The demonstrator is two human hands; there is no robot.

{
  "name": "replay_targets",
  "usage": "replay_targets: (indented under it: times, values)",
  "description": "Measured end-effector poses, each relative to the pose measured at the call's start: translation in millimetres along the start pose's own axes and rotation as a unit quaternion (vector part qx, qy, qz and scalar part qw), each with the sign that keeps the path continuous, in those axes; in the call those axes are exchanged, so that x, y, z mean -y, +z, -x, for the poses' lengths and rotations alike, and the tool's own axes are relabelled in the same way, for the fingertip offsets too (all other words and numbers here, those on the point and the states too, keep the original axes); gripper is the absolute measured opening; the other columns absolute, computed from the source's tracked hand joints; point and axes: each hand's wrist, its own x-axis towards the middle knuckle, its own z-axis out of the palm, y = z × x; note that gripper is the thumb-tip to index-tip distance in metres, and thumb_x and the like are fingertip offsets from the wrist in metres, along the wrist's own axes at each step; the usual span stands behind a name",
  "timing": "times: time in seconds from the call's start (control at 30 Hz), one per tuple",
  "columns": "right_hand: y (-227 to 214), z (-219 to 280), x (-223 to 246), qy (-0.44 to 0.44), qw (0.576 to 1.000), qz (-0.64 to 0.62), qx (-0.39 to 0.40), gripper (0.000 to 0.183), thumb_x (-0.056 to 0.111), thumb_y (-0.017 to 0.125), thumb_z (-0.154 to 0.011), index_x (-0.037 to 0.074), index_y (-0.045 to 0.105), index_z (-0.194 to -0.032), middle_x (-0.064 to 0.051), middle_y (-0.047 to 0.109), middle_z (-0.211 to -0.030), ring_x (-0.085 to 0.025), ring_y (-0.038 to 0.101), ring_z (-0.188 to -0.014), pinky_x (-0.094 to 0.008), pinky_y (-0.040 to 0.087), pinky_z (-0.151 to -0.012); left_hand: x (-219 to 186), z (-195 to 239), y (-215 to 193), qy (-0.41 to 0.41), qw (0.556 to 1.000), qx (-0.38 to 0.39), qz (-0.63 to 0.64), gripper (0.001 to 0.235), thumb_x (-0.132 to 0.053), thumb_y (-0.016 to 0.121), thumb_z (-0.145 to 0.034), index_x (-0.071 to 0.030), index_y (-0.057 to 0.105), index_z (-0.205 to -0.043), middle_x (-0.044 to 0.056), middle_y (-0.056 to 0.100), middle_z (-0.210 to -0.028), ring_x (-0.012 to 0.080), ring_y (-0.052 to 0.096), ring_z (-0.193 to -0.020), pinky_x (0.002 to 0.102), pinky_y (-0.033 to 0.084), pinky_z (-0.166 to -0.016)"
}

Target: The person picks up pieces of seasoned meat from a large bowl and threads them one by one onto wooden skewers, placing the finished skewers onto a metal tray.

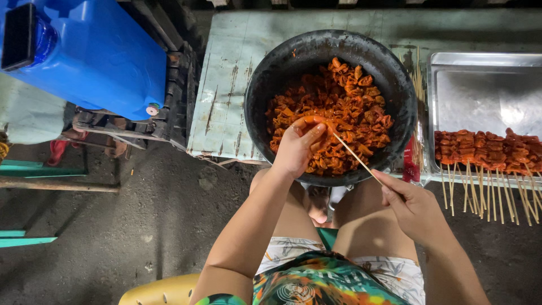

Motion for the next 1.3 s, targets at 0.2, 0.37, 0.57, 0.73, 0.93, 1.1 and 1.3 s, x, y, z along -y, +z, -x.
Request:
replay_targets:
  times: [0.2, 0.37, 0.57, 0.73, 0.93, 1.1, 1.3]
  values:
    - [1, -2, 1, 0.000, 1.000, 0.010, 0.002, 0.045, 0.012, 0.060, -0.098, 0.027, 0.065, -0.139, -0.002, 0.065, -0.072, -0.011, 0.061, -0.067, -0.027, 0.053, -0.069, -1, 3, 1, 0.001, 0.999, -0.041, 0.007, 0.022, -0.007, 0.067, -0.095, -0.010, 0.057, -0.115, 0.008, 0.072, -0.106, 0.0186, 0.071, -0.096, 0.035, 0.061, -0.084]
    - [2, -1, 1, -0.024, 1.000, 0.010, 0.003, 0.048, 0.009, 0.060, -0.095, 0.027, 0.066, -0.138, -0.003, 0.064, -0.072, -0.012, 0.062, -0.067, -0.027, 0.053, -0.069, 4, 1, -1, 0.001, 0.999, -0.033, -0.023, 0.017, -0.008, 0.071, -0.097, -0.006, 0.062, -0.111, 0.007, 0.072, -0.108, 0.0179, 0.071, -0.098, 0.034, 0.061, -0.084]
    - [0, -3, -3, -0.022, 1.000, 0.010, 0.010, 0.048, 0.008, 0.060, -0.095, 0.026, 0.066, -0.139, -0.003, 0.063, -0.072, -0.012, 0.060, -0.066, -0.027, 0.052, -0.067, 5, -1, -8, -0.007, 0.999, -0.013, -0.030, 0.015, -0.008, 0.073, -0.096, -0.005, 0.065, -0.108, 0.009, 0.072, -0.106, 0.0174, 0.072, -0.096, 0.033, 0.062, -0.086]
    - [4, -4, 3, -0.040, 0.999, 0.014, 0.003, 0.047, 0.009, 0.060, -0.094, 0.025, 0.066, -0.138, -0.003, 0.063, -0.072, -0.011, 0.059, -0.066, -0.027, 0.051, -0.067, -3, 0, -9, 0.006, 0.996, 0.024, -0.086, 0.021, -0.007, 0.076, -0.096, 0.000, 0.065, -0.112, 0.009, 0.071, -0.105, 0.0158, 0.070, -0.091, 0.030, 0.061, -0.080]
    - [21, -14, 22, -0.046, 0.998, 0.039, -0.020, 0.035, 0.016, 0.062, -0.097, 0.019, 0.068, -0.131, -0.003, 0.068, -0.076, -0.013, 0.061, -0.065, -0.029, 0.050, -0.064, -22, -14, -10, -0.119, 0.977, 0.044, -0.171, 0.034, -0.013, 0.078, -0.087, 0.001, 0.064, -0.115, 0.011, 0.075, -0.101, 0.0153, 0.074, -0.085, 0.025, 0.056, -0.066]
    - [52, -47, 33, -0.070, 0.996, 0.012, -0.050, 0.017, 0.016, 0.061, -0.101, 0.008, 0.068, -0.114, -0.006, 0.068, -0.078, -0.014, 0.065, -0.068, -0.030, 0.050, -0.065, -15, -20, -11, -0.119, 0.960, 0.066, -0.246, 0.039, -0.014, 0.081, -0.090, 0.005, 0.066, -0.121, 0.013, 0.076, -0.102, 0.0164, 0.067, -0.086, 0.027, 0.052, -0.069]
    - [70, -71, 18, -0.127, 0.983, -0.116, -0.064, 0.016, 0.010, 0.059, -0.102, 0.003, 0.067, -0.115, -0.005, 0.068, -0.083, -0.011, 0.065, -0.076, -0.026, 0.051, -0.067, -8, -22, -42, 0.019, 0.958, 0.055, -0.282, 0.035, -0.014, 0.074, -0.093, 0.003, 0.064, -0.123, 0.012, 0.077, -0.110, 0.0191, 0.074, -0.104, 0.029, 0.059, -0.093]
